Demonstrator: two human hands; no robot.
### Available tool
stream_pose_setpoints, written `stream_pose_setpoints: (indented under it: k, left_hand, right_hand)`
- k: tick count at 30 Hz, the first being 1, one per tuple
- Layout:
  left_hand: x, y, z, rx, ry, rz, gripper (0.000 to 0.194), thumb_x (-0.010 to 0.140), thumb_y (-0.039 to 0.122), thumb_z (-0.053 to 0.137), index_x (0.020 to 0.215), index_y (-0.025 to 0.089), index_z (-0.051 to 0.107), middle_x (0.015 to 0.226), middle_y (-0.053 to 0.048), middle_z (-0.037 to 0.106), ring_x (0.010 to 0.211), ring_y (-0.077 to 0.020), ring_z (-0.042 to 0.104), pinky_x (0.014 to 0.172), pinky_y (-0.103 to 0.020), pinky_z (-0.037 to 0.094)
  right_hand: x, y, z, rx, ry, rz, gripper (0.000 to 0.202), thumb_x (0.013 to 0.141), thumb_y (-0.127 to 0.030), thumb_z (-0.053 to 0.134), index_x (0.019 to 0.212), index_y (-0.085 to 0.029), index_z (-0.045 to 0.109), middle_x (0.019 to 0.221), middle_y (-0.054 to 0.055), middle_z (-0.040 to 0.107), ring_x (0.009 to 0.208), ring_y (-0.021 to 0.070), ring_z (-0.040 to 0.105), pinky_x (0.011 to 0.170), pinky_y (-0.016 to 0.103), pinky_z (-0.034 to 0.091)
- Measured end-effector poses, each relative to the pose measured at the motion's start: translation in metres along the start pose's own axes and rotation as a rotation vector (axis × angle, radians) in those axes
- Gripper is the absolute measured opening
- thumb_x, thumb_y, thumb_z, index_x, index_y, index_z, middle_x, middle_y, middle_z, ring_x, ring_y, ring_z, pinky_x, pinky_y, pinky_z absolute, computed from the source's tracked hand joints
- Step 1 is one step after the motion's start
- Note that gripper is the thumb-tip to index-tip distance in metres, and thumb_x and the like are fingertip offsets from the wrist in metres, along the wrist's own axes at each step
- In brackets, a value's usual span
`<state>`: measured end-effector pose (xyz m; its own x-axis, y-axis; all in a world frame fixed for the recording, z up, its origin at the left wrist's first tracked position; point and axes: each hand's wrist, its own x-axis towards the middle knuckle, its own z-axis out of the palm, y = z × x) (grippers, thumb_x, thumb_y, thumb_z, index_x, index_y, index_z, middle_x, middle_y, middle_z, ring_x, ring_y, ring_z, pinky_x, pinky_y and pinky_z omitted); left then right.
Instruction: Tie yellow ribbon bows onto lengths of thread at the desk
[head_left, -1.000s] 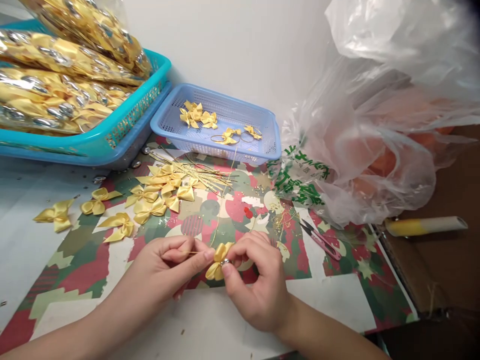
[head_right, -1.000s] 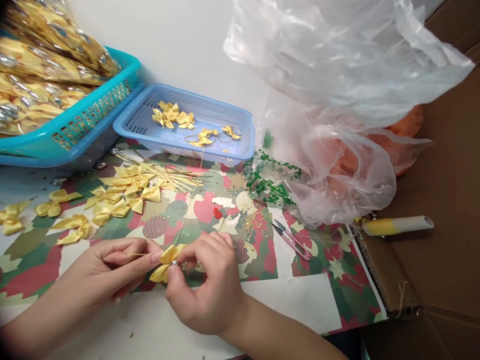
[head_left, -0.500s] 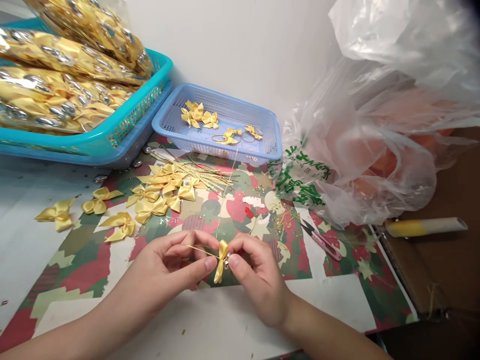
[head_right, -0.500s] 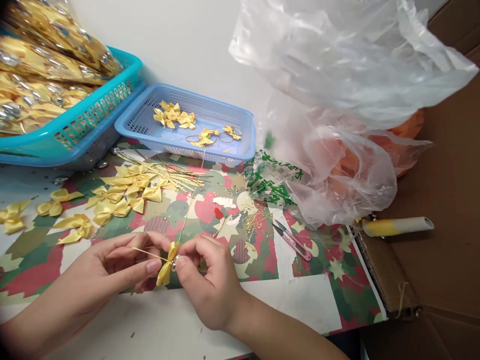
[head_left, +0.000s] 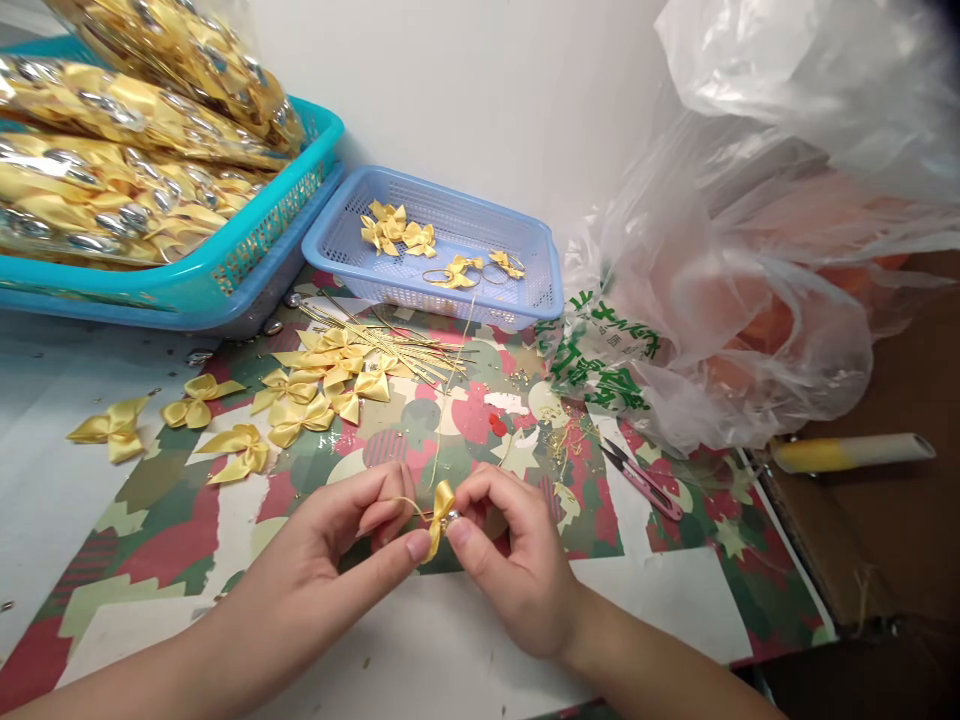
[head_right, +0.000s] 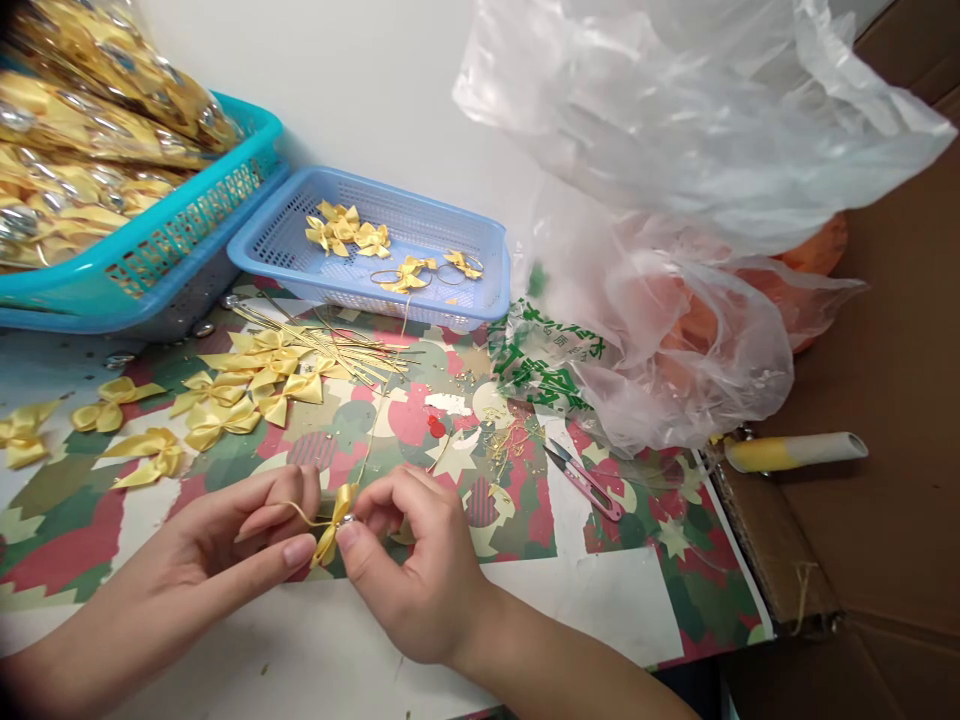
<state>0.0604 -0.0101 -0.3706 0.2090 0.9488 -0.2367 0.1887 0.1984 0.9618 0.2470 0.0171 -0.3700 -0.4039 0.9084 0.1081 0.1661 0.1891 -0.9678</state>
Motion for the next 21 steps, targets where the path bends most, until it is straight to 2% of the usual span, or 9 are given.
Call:
stream_pose_setpoints:
  k: [3, 5, 14, 21]
  left_hand:
    - [0.0003, 0.0004, 0.0014, -0.035, -0.012, 0.018, 0.029, 0.086, 0.042, 0.062, 0.074, 0.021, 0.045, 0.078, -0.001, 0.052, 0.070, -0.0144, 0.053, 0.062, -0.022, 0.051]
    - [0.0010, 0.0009, 0.0025, -0.066, 0.003, 0.034, 0.026, 0.084, 0.038, 0.065, 0.077, 0.021, 0.047, 0.086, -0.003, 0.056, 0.076, -0.0153, 0.057, 0.066, -0.023, 0.055]
    - [0.0043, -0.0001, 0.0043, -0.189, 0.012, 0.019, 0.031, 0.083, 0.035, 0.071, 0.076, 0.020, 0.044, 0.099, -0.003, 0.054, 0.091, -0.0162, 0.058, 0.072, -0.023, 0.059]
    - [0.0030, -0.0020, 0.0024, -0.294, -0.019, -0.041, 0.031, 0.085, 0.036, 0.070, 0.075, 0.019, 0.045, 0.096, -0.001, 0.052, 0.081, -0.0124, 0.057, 0.066, -0.021, 0.056]
  right_hand:
    - [-0.0001, 0.0002, 0.0000, -0.004, 0.000, -0.015, 0.013, 0.087, -0.028, 0.056, 0.078, -0.018, 0.055, 0.067, -0.001, 0.054, 0.063, 0.0108, 0.047, 0.060, 0.023, 0.041]
    - [-0.0002, 0.0007, -0.0002, -0.001, -0.002, -0.014, 0.015, 0.087, -0.029, 0.055, 0.078, -0.018, 0.055, 0.067, -0.001, 0.054, 0.063, 0.0111, 0.047, 0.060, 0.023, 0.041]
    - [-0.0024, 0.0050, 0.0000, 0.045, -0.054, 0.061, 0.021, 0.093, -0.032, 0.050, 0.081, -0.017, 0.059, 0.071, 0.000, 0.054, 0.067, 0.0118, 0.048, 0.064, 0.024, 0.040]
    - [-0.0020, 0.0040, 0.0004, 0.102, -0.064, 0.112, 0.018, 0.092, -0.030, 0.053, 0.080, -0.017, 0.058, 0.069, -0.002, 0.050, 0.066, 0.0103, 0.045, 0.062, 0.022, 0.038]
